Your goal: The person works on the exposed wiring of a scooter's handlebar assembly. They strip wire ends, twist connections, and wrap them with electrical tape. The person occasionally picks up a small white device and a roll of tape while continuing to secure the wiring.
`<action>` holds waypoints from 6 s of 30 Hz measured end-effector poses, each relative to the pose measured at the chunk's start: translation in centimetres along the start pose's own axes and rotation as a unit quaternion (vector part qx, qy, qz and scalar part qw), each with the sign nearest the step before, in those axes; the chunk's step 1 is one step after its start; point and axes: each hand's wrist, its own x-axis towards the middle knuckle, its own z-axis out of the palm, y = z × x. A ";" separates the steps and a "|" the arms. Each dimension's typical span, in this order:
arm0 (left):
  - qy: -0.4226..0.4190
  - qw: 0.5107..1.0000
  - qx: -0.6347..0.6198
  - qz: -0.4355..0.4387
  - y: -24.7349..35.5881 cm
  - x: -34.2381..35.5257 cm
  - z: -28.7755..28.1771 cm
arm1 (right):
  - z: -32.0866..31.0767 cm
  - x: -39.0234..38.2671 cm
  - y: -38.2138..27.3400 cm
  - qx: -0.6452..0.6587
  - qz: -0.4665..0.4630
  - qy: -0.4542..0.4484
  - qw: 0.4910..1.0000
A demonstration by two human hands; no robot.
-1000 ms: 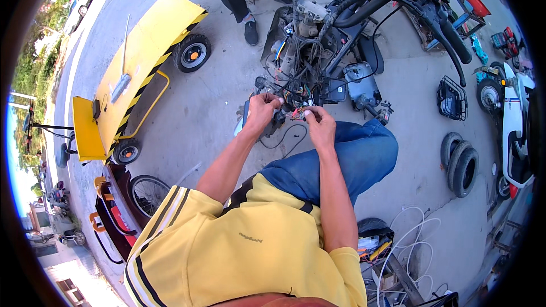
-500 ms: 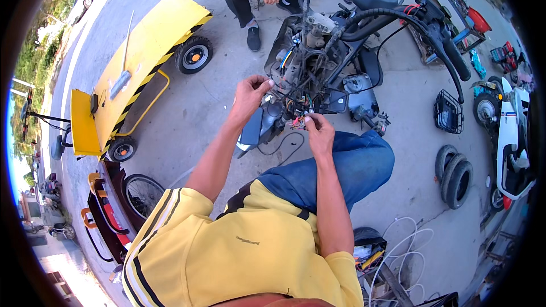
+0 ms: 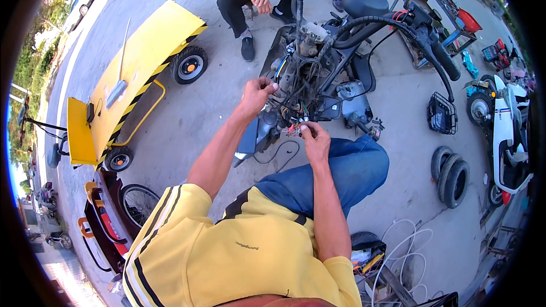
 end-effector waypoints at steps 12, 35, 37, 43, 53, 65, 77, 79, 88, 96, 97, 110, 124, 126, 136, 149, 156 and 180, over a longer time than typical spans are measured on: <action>0.045 0.999 0.017 0.000 3.2 -1.7 -0.2 | -0.2 -0.1 0.5 0.012 -0.006 0.011 1.000; -0.069 0.996 -0.054 0.013 0.9 0.0 -2.3 | 0.3 -0.7 -0.1 0.001 -0.017 0.011 1.000; -0.057 0.994 -0.098 -0.005 0.4 -0.3 -2.8 | 0.3 -0.9 -0.1 0.013 -0.021 0.016 1.000; -0.032 0.999 -0.034 0.019 -0.1 -2.1 -3.6 | 0.2 -1.0 -0.1 0.013 -0.020 0.021 1.000; -0.014 0.999 0.025 0.032 -2.9 -4.9 -3.2 | 0.6 -1.6 -1.3 0.009 -0.011 0.012 1.000; 0.005 0.973 0.182 0.141 -6.6 -0.8 -4.4 | 0.6 -3.0 -1.9 -0.017 -0.187 0.135 0.973; -0.045 0.951 0.151 0.266 -0.7 -13.3 1.2 | -8.5 -16.9 -4.9 0.007 -0.315 0.399 0.861; -0.163 0.945 0.095 0.268 -2.1 -15.2 3.9 | -11.2 -19.7 -3.5 0.002 -0.265 0.434 0.861; -0.363 0.895 0.084 0.245 -0.9 -17.4 16.1 | -19.8 -33.9 14.0 0.042 0.028 0.686 0.726; -0.416 0.866 0.197 0.193 -2.3 -17.8 22.6 | -28.4 -38.6 34.9 0.045 0.228 0.735 0.637; -0.406 0.861 0.242 0.189 -2.5 -17.8 22.6 | -30.0 -37.9 37.6 0.092 0.233 0.734 0.631; -0.403 0.883 0.189 0.148 -1.7 -17.6 25.3 | -39.5 -38.8 51.1 -0.140 0.454 0.633 0.611; -0.374 0.879 0.228 0.187 -1.3 -17.0 26.1 | -38.2 -32.2 38.0 0.173 0.153 0.740 0.632; -0.375 0.870 0.241 0.208 -1.4 -17.2 26.1 | -36.3 -28.1 26.1 0.206 0.080 0.700 0.679; -0.413 0.868 -0.005 0.276 8.1 -21.7 25.7 | -24.3 -21.4 -0.8 0.121 -0.220 0.527 0.812; -0.336 0.798 -0.068 0.496 19.4 -24.7 17.2 | -16.9 -24.3 -9.3 -0.225 -0.365 0.458 0.778; -0.202 0.751 -0.036 0.628 19.1 -23.6 16.0 | -16.8 -24.0 -11.4 -0.411 -0.407 0.438 0.688; -0.419 0.886 -0.180 0.082 12.6 -18.0 10.9 | -12.9 -19.7 -12.1 -0.332 -0.367 0.283 0.821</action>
